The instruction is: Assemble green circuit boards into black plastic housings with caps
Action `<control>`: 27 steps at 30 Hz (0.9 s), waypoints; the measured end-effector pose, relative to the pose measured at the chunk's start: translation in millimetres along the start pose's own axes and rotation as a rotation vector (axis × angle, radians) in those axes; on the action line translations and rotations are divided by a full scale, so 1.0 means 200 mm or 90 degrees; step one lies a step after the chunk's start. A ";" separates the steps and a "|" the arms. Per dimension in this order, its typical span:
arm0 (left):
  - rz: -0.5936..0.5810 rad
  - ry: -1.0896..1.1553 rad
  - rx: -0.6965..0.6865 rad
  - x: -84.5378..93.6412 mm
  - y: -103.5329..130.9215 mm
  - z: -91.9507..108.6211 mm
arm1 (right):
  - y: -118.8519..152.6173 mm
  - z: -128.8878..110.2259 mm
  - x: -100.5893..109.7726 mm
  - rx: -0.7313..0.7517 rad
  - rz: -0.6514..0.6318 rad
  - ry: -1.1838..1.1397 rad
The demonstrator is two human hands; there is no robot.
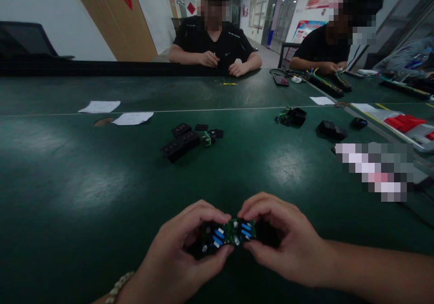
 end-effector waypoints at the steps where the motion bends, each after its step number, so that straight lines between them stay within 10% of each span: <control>1: 0.001 0.003 0.000 0.00 0.00 0.00 | 0.00 0.00 0.00 0.001 -0.002 0.001; 27: -0.007 0.002 -0.016 0.01 0.01 -0.01 | 0.01 -0.02 0.01 0.011 -0.005 0.017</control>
Point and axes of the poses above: each hand's wrist, its own y-axis away from the middle knuckle, its own x-axis out of the back of the hand, z = x × y, the point moved 3 cm from there along -y, towards the middle knuckle, and after that the axes turned 1 degree about z, right-handed, at the moved point
